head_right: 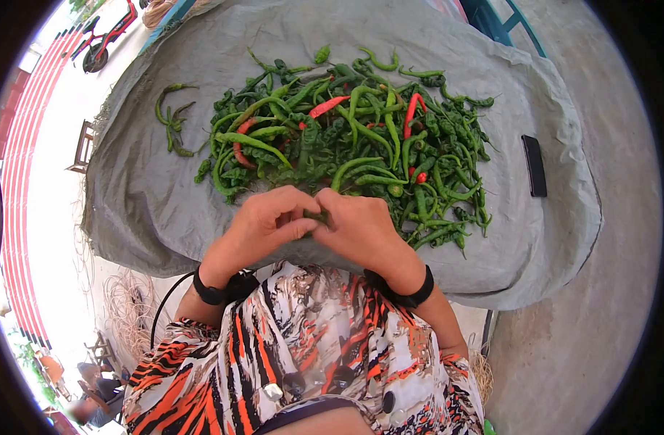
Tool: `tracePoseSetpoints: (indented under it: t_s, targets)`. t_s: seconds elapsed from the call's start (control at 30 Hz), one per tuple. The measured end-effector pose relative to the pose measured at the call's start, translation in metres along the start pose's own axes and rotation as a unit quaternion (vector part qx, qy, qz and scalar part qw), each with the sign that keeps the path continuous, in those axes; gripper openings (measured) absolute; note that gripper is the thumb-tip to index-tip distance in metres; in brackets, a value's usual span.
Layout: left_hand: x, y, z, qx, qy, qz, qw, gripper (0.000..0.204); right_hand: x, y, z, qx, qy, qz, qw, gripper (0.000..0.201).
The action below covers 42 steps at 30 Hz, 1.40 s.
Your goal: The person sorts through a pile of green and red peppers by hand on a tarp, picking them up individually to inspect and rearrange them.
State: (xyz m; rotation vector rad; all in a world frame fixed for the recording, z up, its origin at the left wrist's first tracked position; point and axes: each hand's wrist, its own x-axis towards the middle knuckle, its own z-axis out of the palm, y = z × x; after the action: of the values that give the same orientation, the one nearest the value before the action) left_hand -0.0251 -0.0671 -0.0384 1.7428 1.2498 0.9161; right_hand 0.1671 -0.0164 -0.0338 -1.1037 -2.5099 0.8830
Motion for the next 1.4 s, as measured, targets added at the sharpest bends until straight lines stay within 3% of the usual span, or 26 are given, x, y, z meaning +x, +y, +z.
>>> tracePoseSetpoints:
  t_s: [0.07, 0.17, 0.27, 0.33, 0.43, 0.57, 0.67, 0.77, 0.97, 1.07, 1.17, 1.33, 1.4]
  targets:
    - [-0.001, -0.002, 0.002, 0.045, -0.009, 0.032, 0.998, 0.02, 0.0, 0.001, 0.002, -0.01, -0.004, -0.007, 1.0, 0.025]
    - [0.0, -0.004, 0.005, 0.033, 0.102, 0.02, 0.994, 0.012, 0.002, -0.004, 0.0, 0.024, 0.012, 0.04, 0.999, 0.027]
    - [-0.003, -0.003, -0.008, -0.009, 0.196, -0.109, 0.975, 0.009, 0.002, -0.004, -0.004, 0.101, 0.071, 0.102, 0.987, 0.025]
    - [-0.006, -0.01, -0.019, -0.059, 0.255, -0.122, 0.957, 0.011, 0.002, 0.003, -0.006, 0.109, 0.104, 0.102, 0.983, 0.024]
    - [-0.002, -0.012, -0.026, -0.142, 0.341, -0.1, 0.924, 0.016, 0.0, 0.009, 0.007, 0.038, 0.111, -0.035, 0.992, 0.022]
    - [0.001, -0.006, -0.028, -0.155, 0.389, -0.091, 0.904, 0.034, -0.004, 0.002, 0.016, -0.148, -0.005, -0.111, 0.983, 0.022]
    - [0.0, -0.016, -0.021, -0.134, 0.365, -0.072, 0.919, 0.04, -0.006, 0.005, 0.026, -0.235, -0.059, -0.096, 0.966, 0.024]
    - [0.001, -0.016, -0.019, -0.129, 0.314, -0.075, 0.938, 0.042, -0.004, 0.003, 0.027, -0.246, -0.084, -0.108, 0.96, 0.024]
    - [-0.002, -0.022, -0.013, -0.07, 0.258, -0.081, 0.96, 0.031, 0.0, 0.007, 0.027, -0.212, -0.084, -0.058, 0.972, 0.023]
    - [-0.004, -0.016, -0.012, -0.088, 0.217, -0.099, 0.967, 0.026, -0.001, 0.01, 0.017, -0.144, 0.016, -0.084, 0.986, 0.022]
    - [-0.004, -0.014, -0.01, -0.116, 0.172, -0.107, 0.972, 0.026, 0.001, 0.002, -0.003, -0.042, 0.065, -0.065, 0.995, 0.021]
    - [0.002, -0.001, 0.001, -0.206, 0.107, -0.088, 0.969, 0.024, 0.004, 0.001, -0.014, 0.029, 0.068, -0.063, 0.995, 0.024]
    - [0.003, -0.003, 0.002, -0.179, 0.087, -0.068, 0.978, 0.021, 0.004, 0.003, -0.011, 0.031, 0.062, -0.079, 0.994, 0.025]
